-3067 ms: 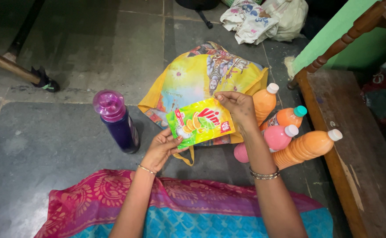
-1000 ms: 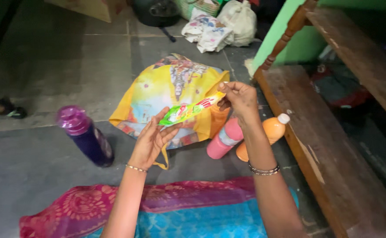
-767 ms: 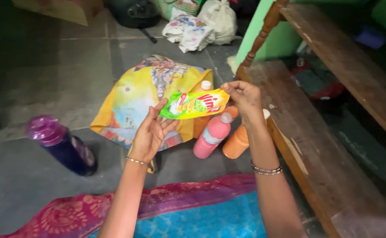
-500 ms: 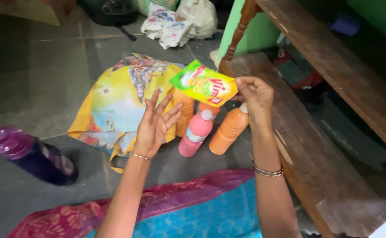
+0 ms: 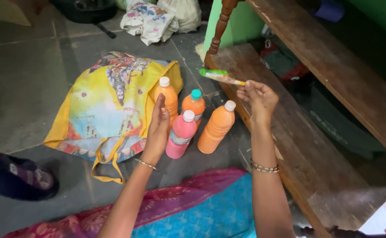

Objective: The person sits on the floor and unpacks several plastic bottles of various colors from a yellow tote bag. They remove each bottle one by one, briefly inspect it, and place it on the floor next to the others.

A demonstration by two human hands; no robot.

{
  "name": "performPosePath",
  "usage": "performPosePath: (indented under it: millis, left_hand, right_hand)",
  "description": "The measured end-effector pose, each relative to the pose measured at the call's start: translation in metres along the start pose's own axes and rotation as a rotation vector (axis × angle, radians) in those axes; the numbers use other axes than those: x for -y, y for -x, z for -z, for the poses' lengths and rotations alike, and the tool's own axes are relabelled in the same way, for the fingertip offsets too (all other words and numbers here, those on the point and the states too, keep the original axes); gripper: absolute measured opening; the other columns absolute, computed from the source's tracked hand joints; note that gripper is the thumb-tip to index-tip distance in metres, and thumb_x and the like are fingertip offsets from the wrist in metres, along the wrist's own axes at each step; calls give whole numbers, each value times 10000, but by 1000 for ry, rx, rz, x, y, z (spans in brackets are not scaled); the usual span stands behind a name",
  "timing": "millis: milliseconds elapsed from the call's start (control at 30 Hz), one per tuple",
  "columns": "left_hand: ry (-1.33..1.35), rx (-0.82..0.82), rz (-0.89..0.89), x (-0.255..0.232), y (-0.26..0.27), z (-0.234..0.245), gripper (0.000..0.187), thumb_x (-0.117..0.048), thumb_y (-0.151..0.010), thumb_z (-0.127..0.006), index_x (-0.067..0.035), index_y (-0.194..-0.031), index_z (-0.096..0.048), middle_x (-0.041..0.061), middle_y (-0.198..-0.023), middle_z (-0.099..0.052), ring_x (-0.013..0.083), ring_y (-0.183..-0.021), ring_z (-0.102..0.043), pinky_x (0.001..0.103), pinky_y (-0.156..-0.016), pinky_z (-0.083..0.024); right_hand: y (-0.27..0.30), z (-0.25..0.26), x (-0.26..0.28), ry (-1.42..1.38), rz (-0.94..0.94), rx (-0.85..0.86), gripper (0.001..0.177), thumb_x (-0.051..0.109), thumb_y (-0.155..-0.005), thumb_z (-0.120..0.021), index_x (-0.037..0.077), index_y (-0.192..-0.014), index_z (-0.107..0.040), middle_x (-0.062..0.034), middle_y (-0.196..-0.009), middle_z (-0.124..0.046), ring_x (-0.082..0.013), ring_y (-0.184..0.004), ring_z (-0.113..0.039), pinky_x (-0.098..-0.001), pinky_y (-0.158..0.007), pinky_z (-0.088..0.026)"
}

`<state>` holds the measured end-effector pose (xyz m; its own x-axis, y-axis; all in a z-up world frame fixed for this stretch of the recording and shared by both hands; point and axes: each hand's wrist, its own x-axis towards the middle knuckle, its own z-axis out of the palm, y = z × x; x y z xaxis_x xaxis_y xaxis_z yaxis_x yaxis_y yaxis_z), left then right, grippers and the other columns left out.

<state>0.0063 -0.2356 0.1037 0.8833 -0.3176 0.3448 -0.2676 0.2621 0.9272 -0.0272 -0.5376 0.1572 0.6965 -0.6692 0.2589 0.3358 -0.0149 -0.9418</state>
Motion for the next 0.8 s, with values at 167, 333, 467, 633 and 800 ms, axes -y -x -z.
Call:
performPosePath:
  millis: [167, 333, 467, 633, 800]
  left_hand:
    - [-114, -3, -47, -8, 4, -1, 649, -370, -1104, -406, -10, -1619, -242, 135, -1708, -265, 253, -1580, -242, 367, -1253, -218]
    - [-162, -23, -89, -11, 4, -3, 618, -334, -1116, -417, -2, -1615, -263, 137, -1705, -298, 255, -1571, -289, 362, -1248, -247]
    - [-90, -27, 67, -7, 5, -1, 669, -353, -1097, -447, -43, -1654, -245, 142, -1660, -373, 329, -1332, -417, 364, -1179, -351]
    - [-297, -3, -117, 0, 3, -1, 638, -360, -1114, -431, -4, -1616, -265, 180, -1704, -274, 318, -1599, -218, 414, -1279, -186]
    - [-357, -6, -142, 4, 4, -4, 637, -383, -1111, -430, -11, -1610, -291, 189, -1696, -292, 338, -1600, -240, 425, -1289, -195]
  right_hand:
    - [-22, 15, -24, 92, -60, -65, 213, 124, -922, -768, -66, -981, -692, -156, -829, -754, -187, -663, -726, -292, -617, -622]
    - [-25, 29, -72, 203, -142, -13, 184, 115, -919, -779, -52, -932, -701, -124, -798, -740, -138, -613, -668, -254, -534, -539]
    - [-33, 45, -124, 260, -328, -31, 193, 140, -882, -814, -30, -910, -727, -98, -799, -732, -129, -606, -652, -274, -511, -500]
    - [-32, 73, -180, 420, -274, -19, 180, 41, -839, -705, -11, -997, -776, -54, -893, -777, -119, -756, -717, -263, -693, -566]
    - [-25, 80, -195, 372, -366, -5, 208, 74, -889, -705, -24, -1062, -766, -63, -964, -769, -138, -807, -707, -284, -747, -557]
